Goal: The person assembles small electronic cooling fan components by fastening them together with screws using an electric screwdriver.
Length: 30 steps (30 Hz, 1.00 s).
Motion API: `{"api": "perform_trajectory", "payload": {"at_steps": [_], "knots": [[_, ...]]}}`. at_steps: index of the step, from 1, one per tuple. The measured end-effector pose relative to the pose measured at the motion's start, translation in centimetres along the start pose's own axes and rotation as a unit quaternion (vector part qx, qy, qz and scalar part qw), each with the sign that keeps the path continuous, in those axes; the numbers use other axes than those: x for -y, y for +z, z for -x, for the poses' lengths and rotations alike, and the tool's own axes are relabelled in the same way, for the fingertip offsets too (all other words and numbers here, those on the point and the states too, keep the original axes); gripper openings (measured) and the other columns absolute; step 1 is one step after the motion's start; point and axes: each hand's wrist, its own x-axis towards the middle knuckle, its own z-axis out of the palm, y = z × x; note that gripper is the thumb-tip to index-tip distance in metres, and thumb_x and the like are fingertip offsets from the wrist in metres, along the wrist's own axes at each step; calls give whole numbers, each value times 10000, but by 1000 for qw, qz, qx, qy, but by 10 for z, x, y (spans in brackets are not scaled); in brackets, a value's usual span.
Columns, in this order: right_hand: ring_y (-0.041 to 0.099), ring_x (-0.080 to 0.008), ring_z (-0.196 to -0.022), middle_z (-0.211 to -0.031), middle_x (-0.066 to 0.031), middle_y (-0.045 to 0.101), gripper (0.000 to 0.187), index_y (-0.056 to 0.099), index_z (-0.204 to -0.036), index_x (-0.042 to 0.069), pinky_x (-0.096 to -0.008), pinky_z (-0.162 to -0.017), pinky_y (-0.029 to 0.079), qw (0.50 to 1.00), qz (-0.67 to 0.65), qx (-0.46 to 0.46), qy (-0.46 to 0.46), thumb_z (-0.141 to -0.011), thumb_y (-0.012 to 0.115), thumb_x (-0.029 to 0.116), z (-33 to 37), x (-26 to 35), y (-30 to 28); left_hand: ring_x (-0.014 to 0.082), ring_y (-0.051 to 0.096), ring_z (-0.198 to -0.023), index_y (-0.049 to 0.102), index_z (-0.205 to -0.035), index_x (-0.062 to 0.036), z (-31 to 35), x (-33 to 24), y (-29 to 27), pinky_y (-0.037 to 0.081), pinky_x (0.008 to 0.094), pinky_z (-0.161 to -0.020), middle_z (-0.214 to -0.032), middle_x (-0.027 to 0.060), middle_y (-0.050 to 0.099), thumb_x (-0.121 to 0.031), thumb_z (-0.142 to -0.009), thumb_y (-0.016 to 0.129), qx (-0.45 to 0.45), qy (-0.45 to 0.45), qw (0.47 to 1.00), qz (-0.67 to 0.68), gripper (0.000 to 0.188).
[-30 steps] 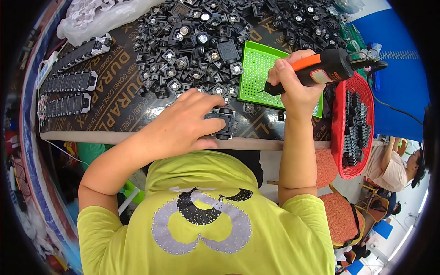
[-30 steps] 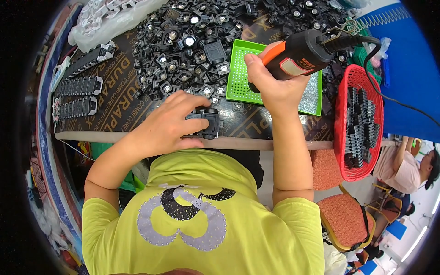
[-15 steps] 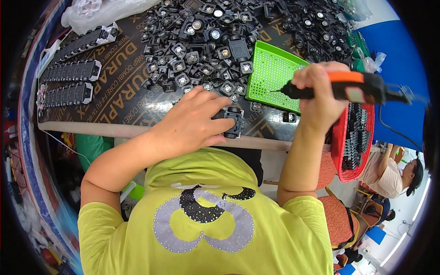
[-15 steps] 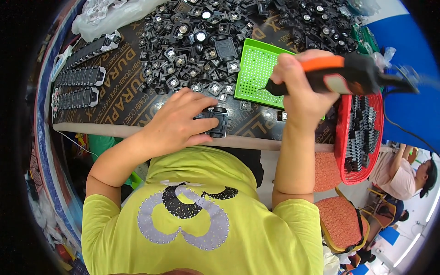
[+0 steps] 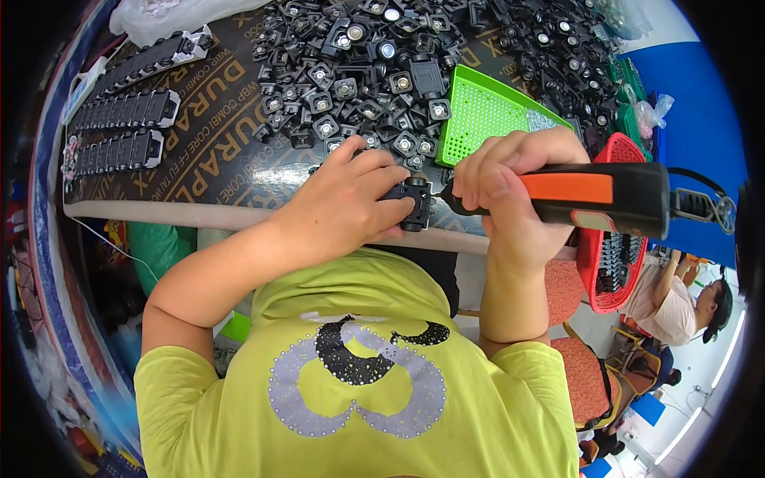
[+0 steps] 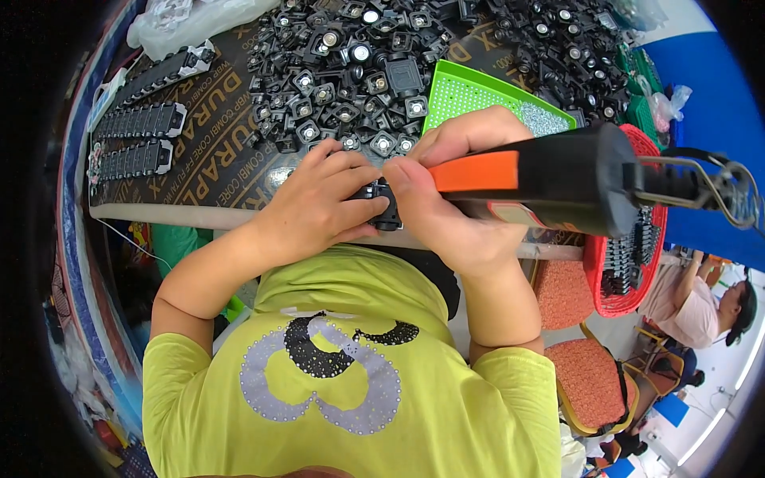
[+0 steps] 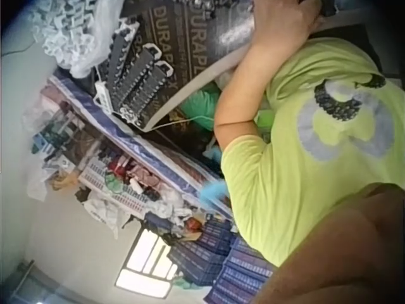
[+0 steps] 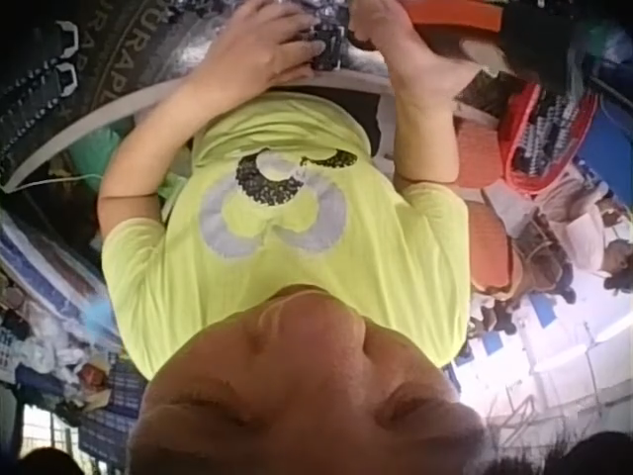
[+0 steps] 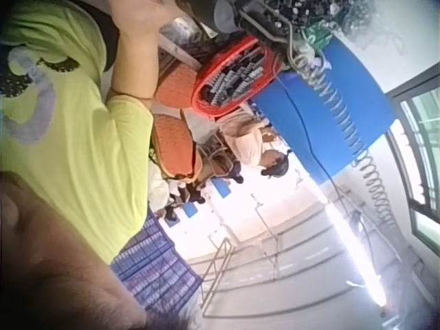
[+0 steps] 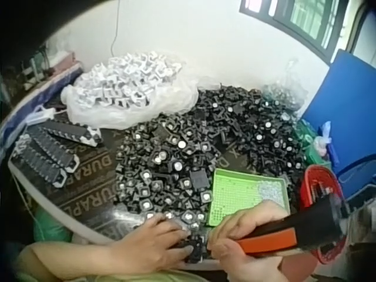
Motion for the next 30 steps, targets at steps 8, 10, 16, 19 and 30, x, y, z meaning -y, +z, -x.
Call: {"api": "perform_trajectory", "payload": {"at_steps": [8, 10, 16, 19, 30], "knots": [[629, -110, -655, -789, -73, 661, 290, 570, -928, 14, -246, -604, 519, 998, 57, 22, 5, -763, 773, -109, 4, -17, -3, 261, 566, -1131, 732, -992, -115, 0, -2, 5, 402, 492, -1014, -1143, 87, 656, -315, -747, 787, -14, 1, 1000, -25, 321], [622, -109, -652, -775, -67, 654, 291, 566, -920, 20, -243, -599, 510, 999, 5, 42, 22, -757, 772, -105, 2, -15, 1, 262, 572, -1118, 735, -986, -114, 2, -3, 7, 400, 510, -1027, -1128, 96, 654, -277, -772, 744, -17, 2, 999, -38, 270], [538, -173, -562, -700, -65, 568, 288, 472, -915, 58, -351, -575, 529, 984, 10, 173, 43, -809, 692, -93, -2, -21, -5, 280, 580, -1100, 737, -979, -97, 2, -2, 11, 388, 552, -1068, -1096, 124, 656, -212, -790, 670, -38, 10, 997, -60, 232], [542, -172, -562, -696, -68, 563, 283, 470, -919, 54, -354, -574, 533, 992, 27, 111, 50, -815, 671, -114, 5, -20, 5, 288, 585, -1095, 735, -983, -87, 2, -1, 12, 388, 563, -1072, -1083, 133, 662, -214, -795, 668, -49, 16, 997, -56, 236], [634, -230, -639, -744, -91, 615, 347, 527, -990, 46, -371, -584, 543, 993, -115, 29, -20, -804, 812, -17, -16, 3, -13, 308, 573, -1136, 676, -1054, -119, 3, 0, 13, 408, 583, -1057, -1193, 123, 622, -273, -756, 784, -6, 10, 999, -49, 353]]}}
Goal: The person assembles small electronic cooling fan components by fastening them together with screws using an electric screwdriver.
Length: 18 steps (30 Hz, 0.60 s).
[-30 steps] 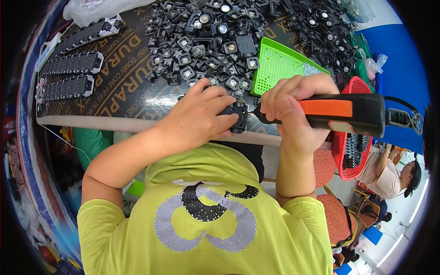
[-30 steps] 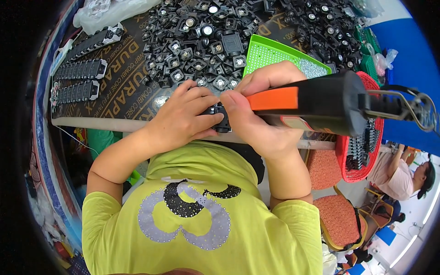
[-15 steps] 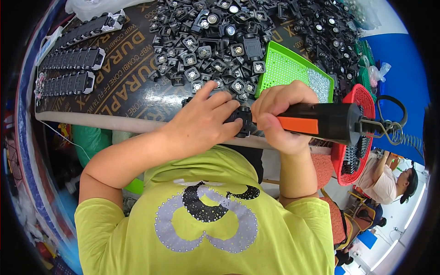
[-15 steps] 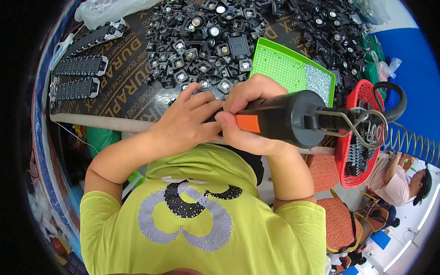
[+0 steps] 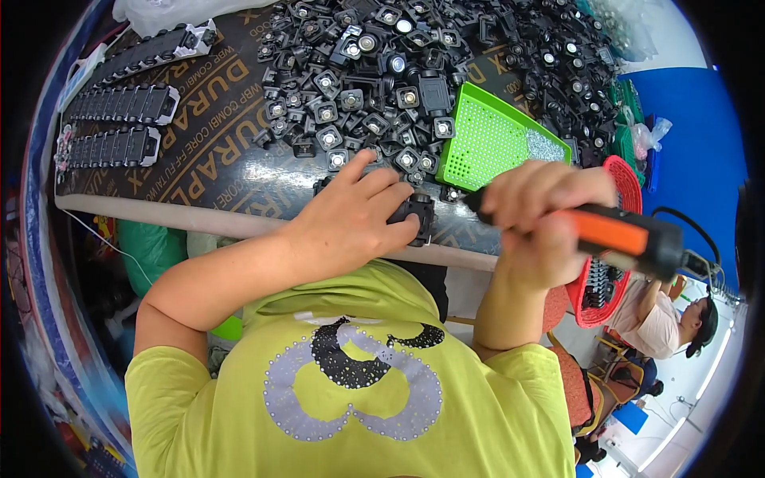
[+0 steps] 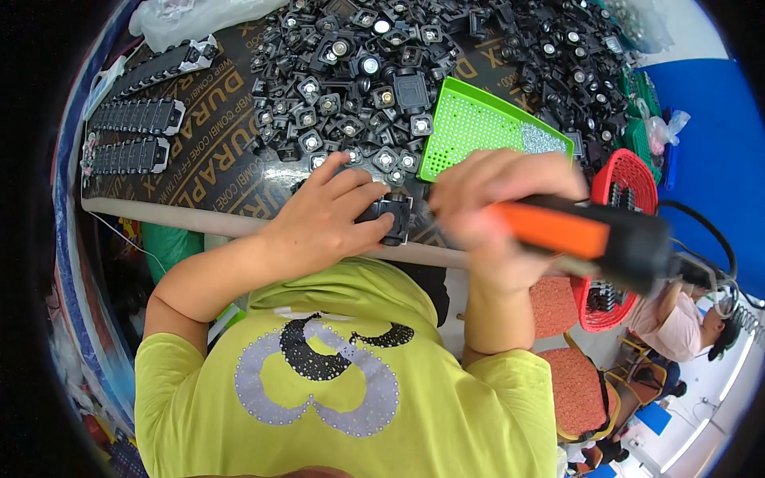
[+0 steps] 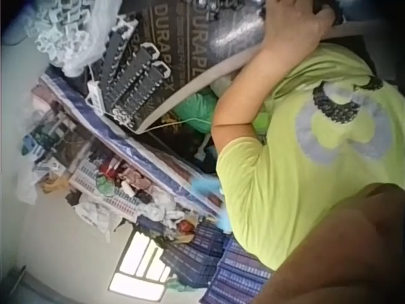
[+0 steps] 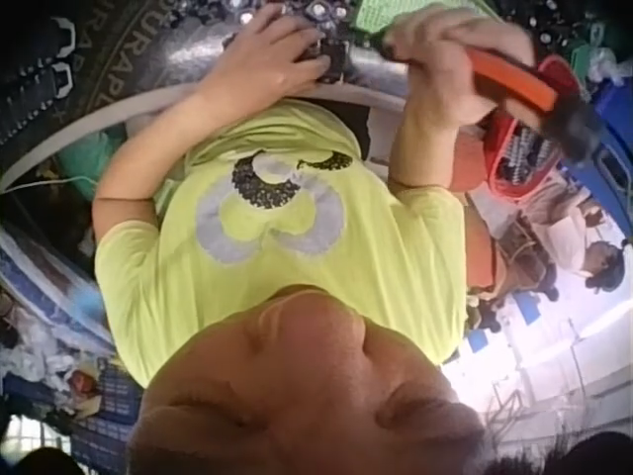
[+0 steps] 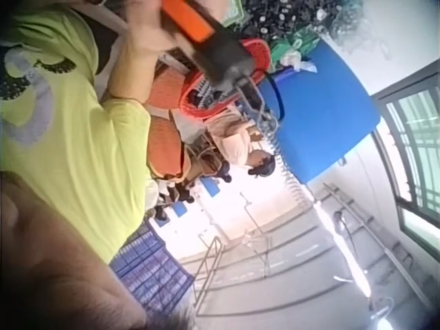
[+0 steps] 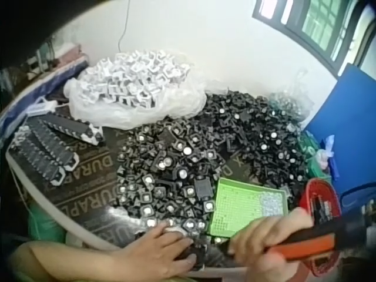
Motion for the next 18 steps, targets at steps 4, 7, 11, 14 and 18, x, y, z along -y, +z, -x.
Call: {"api": "perform_trajectory", "payload": {"at_steps": [4, 7, 11, 14, 18], "knots": [[613, -162, -564, -746, -100, 622, 243, 538, -933, 8, -290, -545, 527, 973, 195, -126, -15, -840, 700, -148, -17, -12, -27, 302, 577, -1133, 675, -1045, -117, -10, -6, 6, 409, 590, -1046, -1194, 137, 641, -221, -803, 700, -15, -7, 999, -34, 265], [611, -147, -548, -729, -71, 619, 222, 547, -918, 9, -282, -533, 528, 970, 204, -134, 18, -850, 692, -145, -14, -27, -30, 303, 579, -1125, 679, -1040, -108, -12, -7, 6, 408, 592, -1046, -1179, 150, 655, -166, -831, 636, -24, -17, 999, -24, 222], [616, -141, -556, -729, -69, 621, 229, 548, -911, 13, -275, -531, 528, 971, 177, -150, 52, -840, 705, -137, -9, -25, -30, 310, 580, -1131, 672, -1041, -110, -13, -7, 4, 423, 597, -1028, -1180, 156, 654, -172, -824, 644, -18, -20, 999, -40, 227], [623, -134, -563, -748, -69, 626, 241, 551, -910, 19, -259, -525, 527, 967, 207, -133, 63, -824, 725, -125, -4, -30, -33, 314, 585, -1128, 668, -1041, -114, -12, -7, 5, 430, 597, -1022, -1179, 155, 655, -169, -823, 645, -20, -20, 999, -36, 227], [621, -135, -562, -748, -67, 622, 242, 549, -905, 19, -262, -525, 532, 965, 207, -147, 63, -822, 719, -131, -2, -32, -35, 314, 590, -1121, 665, -1044, -115, -13, -7, 5, 429, 597, -1026, -1180, 157, 656, -166, -824, 643, -19, -15, 999, -43, 226]]}}
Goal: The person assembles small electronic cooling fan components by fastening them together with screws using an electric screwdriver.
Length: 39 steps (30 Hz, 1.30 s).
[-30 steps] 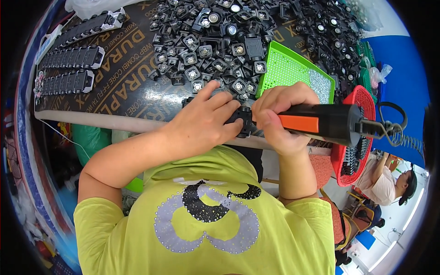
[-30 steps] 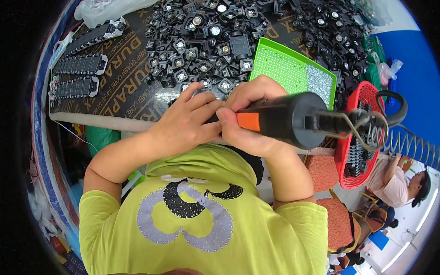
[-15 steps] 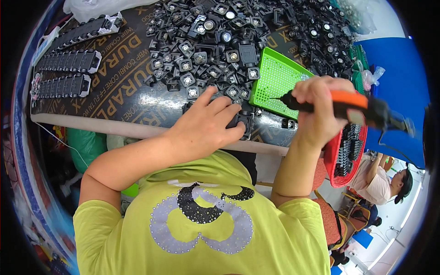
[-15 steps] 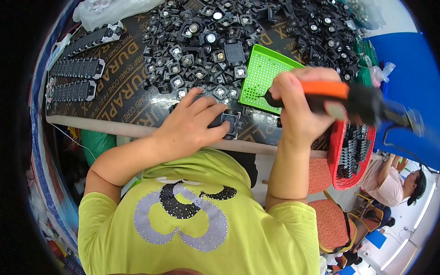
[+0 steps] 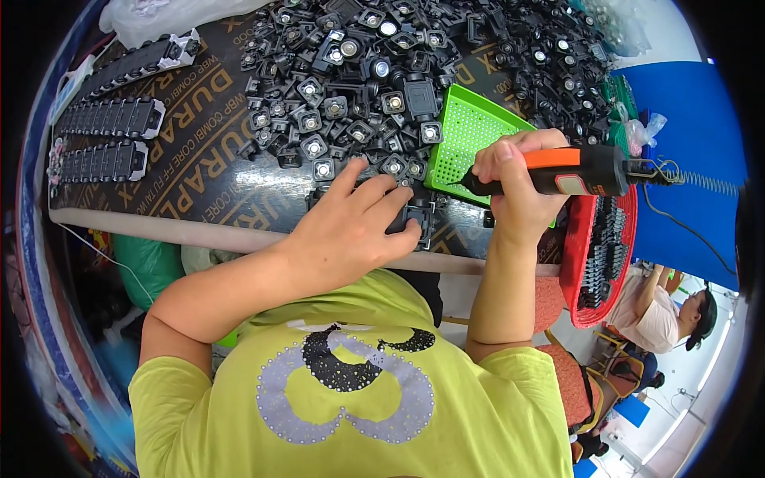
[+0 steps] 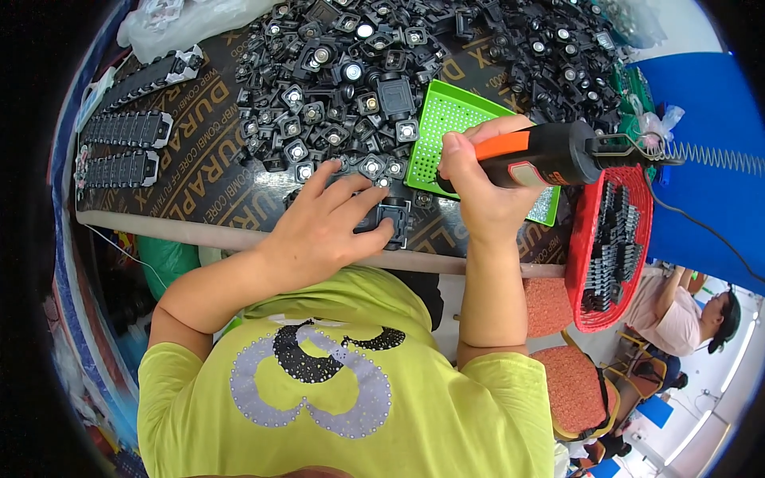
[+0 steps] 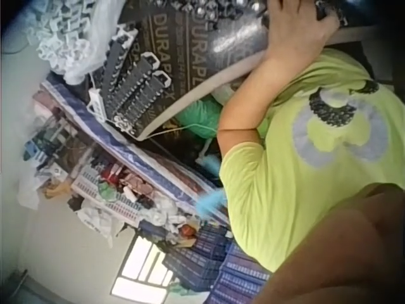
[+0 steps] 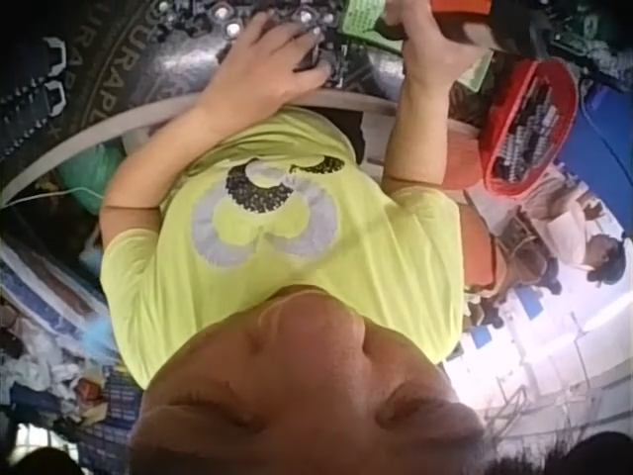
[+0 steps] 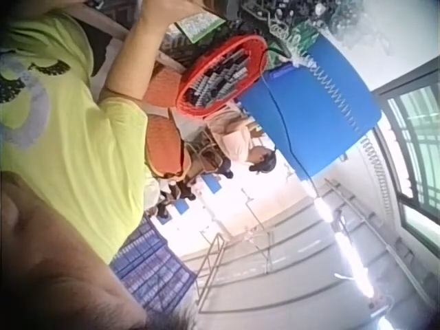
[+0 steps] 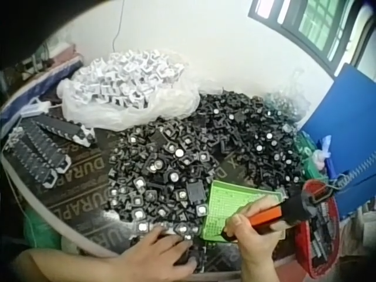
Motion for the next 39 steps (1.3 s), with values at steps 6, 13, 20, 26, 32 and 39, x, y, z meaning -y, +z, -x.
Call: {"api": "perform_trajectory", "payload": {"at_steps": [6, 13, 20, 26, 32, 39], "knots": [[614, -137, -560, -750, -74, 617, 249, 539, -907, 21, -269, -519, 536, 1000, -8, 5, -8, -823, 709, -140, 1, -2, -2, 309, 592, -1120, 664, -1047, -117, 0, 0, -1, 430, 592, -1031, -1169, 158, 659, -167, -834, 640, -8, -3, 1000, 0, 220], [509, -195, -534, -687, -91, 535, 129, 485, -971, 48, -365, -526, 493, 988, -106, 91, -68, -921, 574, -32, -5, 35, -2, 318, 591, -1125, 662, -1039, -96, 1, 2, 4, 427, 595, -1038, -1156, 169, 661, -171, -837, 644, -16, 2, 1000, 16, 217], [588, -199, -560, -701, -105, 597, 276, 482, -946, 44, -381, -589, 562, 978, -158, 134, -4, -819, 659, -126, 14, 35, 20, 299, 607, -1088, 679, -1021, -124, 1, 2, 3, 455, 570, -1010, -1179, 145, 647, -166, -799, 672, -18, 0, 1000, 11, 225], [602, -189, -580, -707, -96, 612, 296, 497, -946, 49, -364, -608, 557, 977, -139, 159, 0, -800, 691, -120, 15, 32, 27, 300, 603, -1090, 680, -1018, -125, 2, 2, 3, 450, 576, -1009, -1180, 147, 645, -170, -805, 664, -19, -1, 1000, 14, 219], [637, -192, -616, -728, -102, 640, 311, 515, -912, 44, -331, -624, 551, 977, -116, 179, 18, -765, 729, -129, 19, 22, 32, 314, 593, -1077, 688, -984, -91, 1, 2, 7, 431, 584, -1028, -1074, 160, 663, -192, -809, 645, -40, 8, 999, 20, 207], [582, -202, -575, -718, -92, 596, 291, 469, -944, 58, -380, -599, 552, 976, 0, 216, -21, -833, 669, -122, 29, 21, 39, 319, 582, -1069, 685, -971, -93, 2, 4, 9, 422, 590, -1053, -1023, 143, 644, -185, -810, 650, -51, 10, 998, 28, 188]]}}
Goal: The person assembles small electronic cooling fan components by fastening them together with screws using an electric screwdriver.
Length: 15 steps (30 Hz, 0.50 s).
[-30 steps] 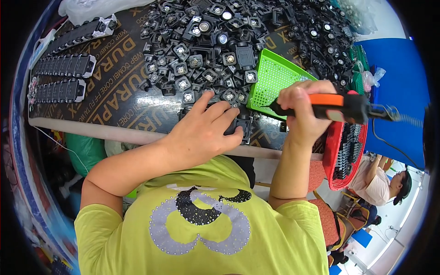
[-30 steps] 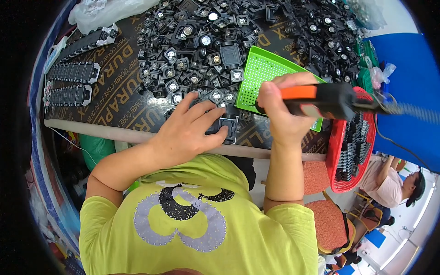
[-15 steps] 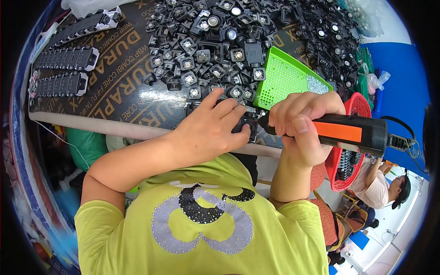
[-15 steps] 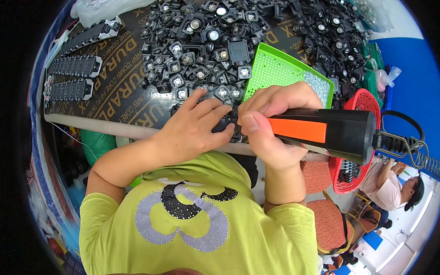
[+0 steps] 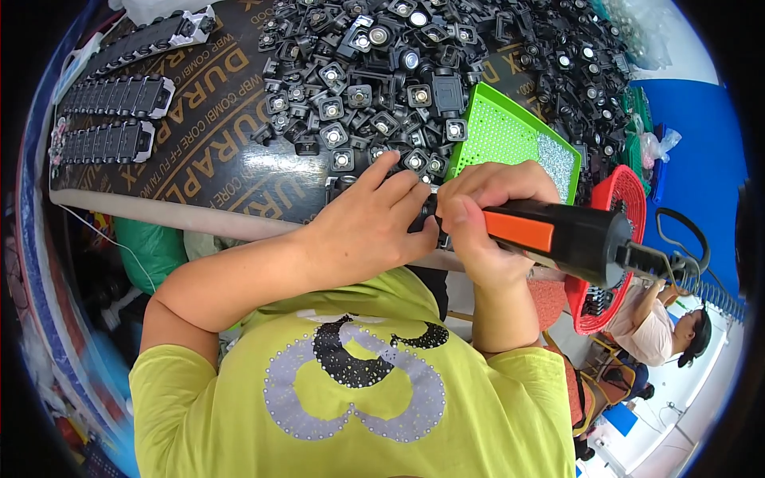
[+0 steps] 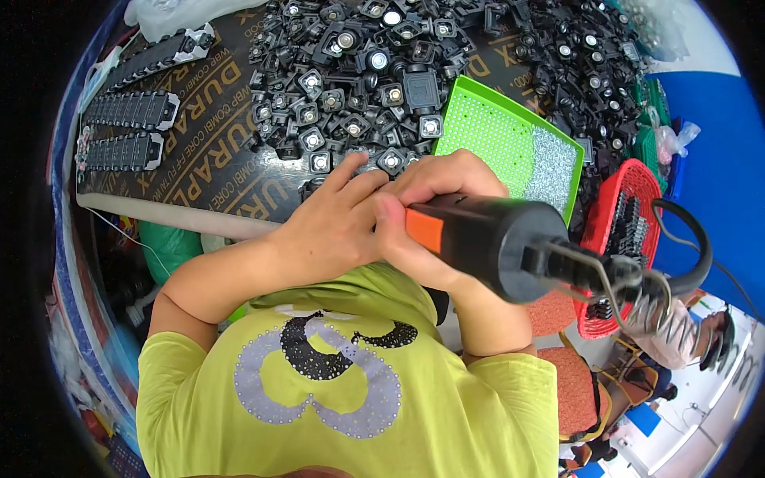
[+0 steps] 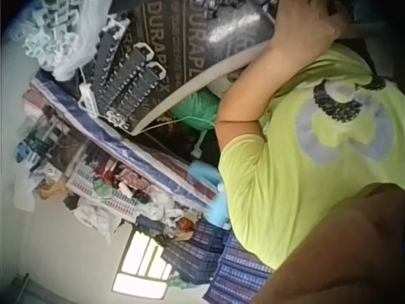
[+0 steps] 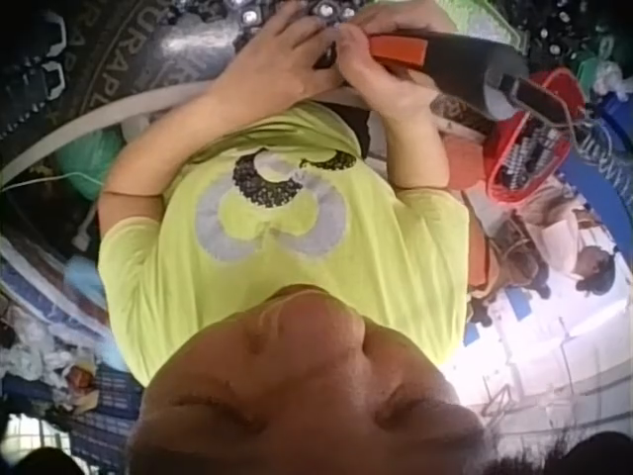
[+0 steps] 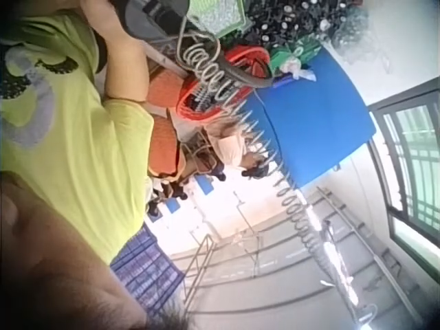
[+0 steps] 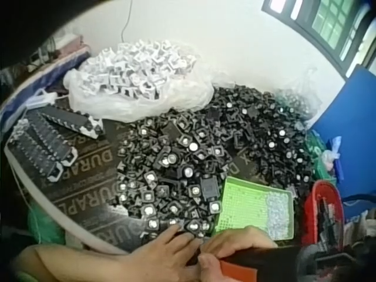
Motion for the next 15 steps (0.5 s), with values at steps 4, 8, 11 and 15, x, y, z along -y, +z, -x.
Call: {"api": "perform_trajectory", "payload": {"at_steps": [4, 8, 11, 15], "knots": [[590, -206, -593, -741, -90, 603, 296, 470, -946, 59, -382, -609, 552, 998, 53, -35, 10, -843, 684, -117, 2, 2, 10, 323, 576, -1082, 682, -987, -96, 1, 2, 0, 404, 600, -1080, -1039, 152, 641, -184, -816, 649, 10, -1, 1000, 6, 196], [590, -225, -599, -734, -87, 603, 322, 509, -984, 59, -388, -592, 537, 999, -25, 28, -20, -815, 742, -86, -1, 0, -7, 326, 577, -1090, 672, -1014, -98, 1, 0, 1, 400, 608, -1079, -1043, 157, 640, -197, -824, 640, 20, -13, 1000, 9, 217], [600, -212, -605, -758, -84, 605, 311, 527, -976, 55, -382, -575, 538, 984, -156, -63, -63, -824, 782, -39, -12, 17, -23, 326, 579, -1091, 661, -1041, -102, 0, 0, -5, 403, 610, -1071, -1049, 158, 639, -194, -841, 623, 28, -14, 999, -13, 222], [592, -160, -572, -741, -103, 615, 281, 507, -976, 27, -281, -535, 523, 982, -23, -183, -48, -847, 672, -161, -23, -6, -40, 312, 576, -1111, 652, -1086, -160, -3, 1, -9, 418, 607, -1047, -1163, 132, 631, -183, -829, 637, 67, -30, 997, -22, 259]]}}
